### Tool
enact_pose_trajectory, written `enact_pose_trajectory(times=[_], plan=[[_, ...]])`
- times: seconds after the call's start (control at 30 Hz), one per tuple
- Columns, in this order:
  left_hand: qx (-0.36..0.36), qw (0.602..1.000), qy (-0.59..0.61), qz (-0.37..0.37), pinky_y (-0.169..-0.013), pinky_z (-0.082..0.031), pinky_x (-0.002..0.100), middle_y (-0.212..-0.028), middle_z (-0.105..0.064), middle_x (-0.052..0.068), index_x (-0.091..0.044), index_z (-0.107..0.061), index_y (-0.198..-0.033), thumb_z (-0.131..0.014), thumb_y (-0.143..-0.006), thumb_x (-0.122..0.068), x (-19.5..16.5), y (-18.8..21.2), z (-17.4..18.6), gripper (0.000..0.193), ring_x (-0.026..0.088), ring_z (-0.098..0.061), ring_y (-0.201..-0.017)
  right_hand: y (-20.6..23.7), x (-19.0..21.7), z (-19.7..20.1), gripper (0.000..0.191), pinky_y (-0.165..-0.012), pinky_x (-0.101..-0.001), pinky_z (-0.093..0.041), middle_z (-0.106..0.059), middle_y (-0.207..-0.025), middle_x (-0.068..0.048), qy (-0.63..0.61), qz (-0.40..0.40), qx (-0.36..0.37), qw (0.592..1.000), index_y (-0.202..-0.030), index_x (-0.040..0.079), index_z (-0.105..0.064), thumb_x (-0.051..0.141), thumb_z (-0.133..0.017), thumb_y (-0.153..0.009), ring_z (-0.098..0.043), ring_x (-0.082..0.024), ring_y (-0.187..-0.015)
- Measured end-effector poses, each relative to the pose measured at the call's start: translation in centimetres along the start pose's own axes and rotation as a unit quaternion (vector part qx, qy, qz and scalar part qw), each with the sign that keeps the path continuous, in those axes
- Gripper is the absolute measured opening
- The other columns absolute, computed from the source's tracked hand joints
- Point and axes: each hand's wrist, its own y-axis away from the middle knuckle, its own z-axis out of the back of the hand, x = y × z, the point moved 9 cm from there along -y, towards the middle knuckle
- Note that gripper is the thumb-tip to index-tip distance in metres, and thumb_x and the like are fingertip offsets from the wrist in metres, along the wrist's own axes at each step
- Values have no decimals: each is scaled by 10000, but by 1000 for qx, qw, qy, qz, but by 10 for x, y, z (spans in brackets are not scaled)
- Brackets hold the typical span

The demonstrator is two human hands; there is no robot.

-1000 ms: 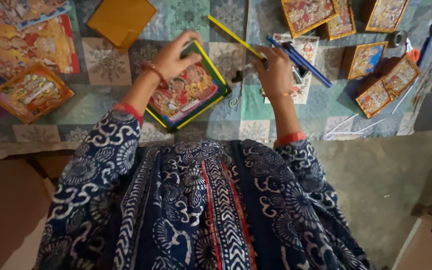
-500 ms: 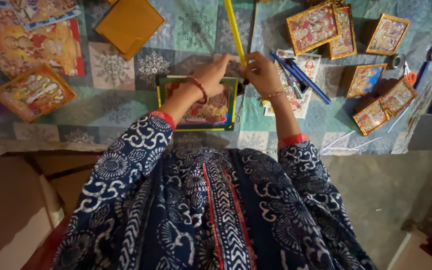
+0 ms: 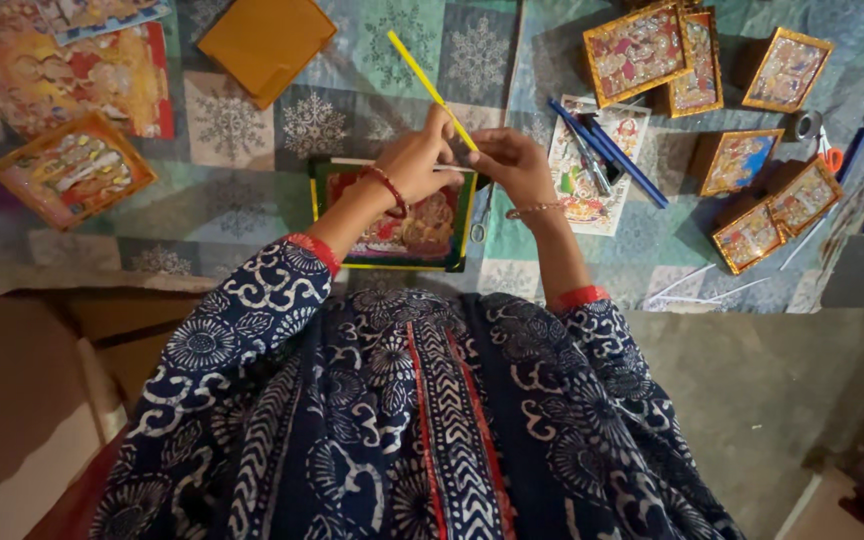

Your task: The person works on a small framed religious picture at a table, using a yellow pencil-like tool along the frame edges, then flips the frame over and works on its brown backing. They then set the frame aside and place a printed religious picture into a blue frame on the table.

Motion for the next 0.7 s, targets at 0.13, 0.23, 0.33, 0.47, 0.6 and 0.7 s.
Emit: enact_pose_trajectory(times=[0.13,0.23,0.33,0.47,0.6,0.7], plan=[[7,1000,20,-1,-706,-551,476,-865,-750,149,-93,-311,-1153,-858,-820,-181,-3,4,0,646,381,-747,-868,7,-26,5,236,-786,-255,-584,-758,-1069,-72,-68,-91,-35,993,-1181,8,-684,90,-739,-967,-714,-107,-922],[10,1000,24,-1,-688,-549,479,-852,-743,164,-96,-306,-1151,-860,-817,-178,-4,7,-2,653,394,-744,-854,9,-22,3,216,-723,-259,-567,-760,-1011,-64,-64,-82,-26,994,-1147,12,-701,102,-762,-960,-699,-104,-846],[9,1000,21,2,-679,-535,491,-850,-739,165,-94,-302,-1158,-854,-817,-155,-4,8,-3,652,408,-732,-859,9,-13,0,209,-669,-274,-582,-758,-949,-57,-94,-74,-9,993,-1105,14,-700,113,-769,-935,-703,-114,-763],[-18,1000,16,-10,-677,-522,503,-867,-659,209,-88,-302,-1157,-881,-789,-115,-9,11,-1,686,441,-700,-856,11,-5,-3,197,-660,-254,-553,-761,-938,-62,-7,-62,-16,998,-1093,-10,-717,111,-776,-949,-686,-95,-771],[-56,996,54,-46,-695,-544,454,-895,-607,148,-84,-292,-1167,-897,-747,-92,-14,16,3,737,370,-682,-836,12,-3,-6,185,-687,-254,-545,-753,-955,-62,-13,-43,-13,999,-1100,-14,-712,115,-763,-977,-676,-93,-798],[-71,995,54,-52,-721,-545,420,-901,-544,128,-78,-296,-1193,-888,-759,-67,-11,21,5,734,303,-642,-805,16,-8,-6,220,-743,-266,-575,-751,-993,-52,-56,-75,-2,996,-1171,-14,-723,151,-684,-1032,-681,-109,-834]])
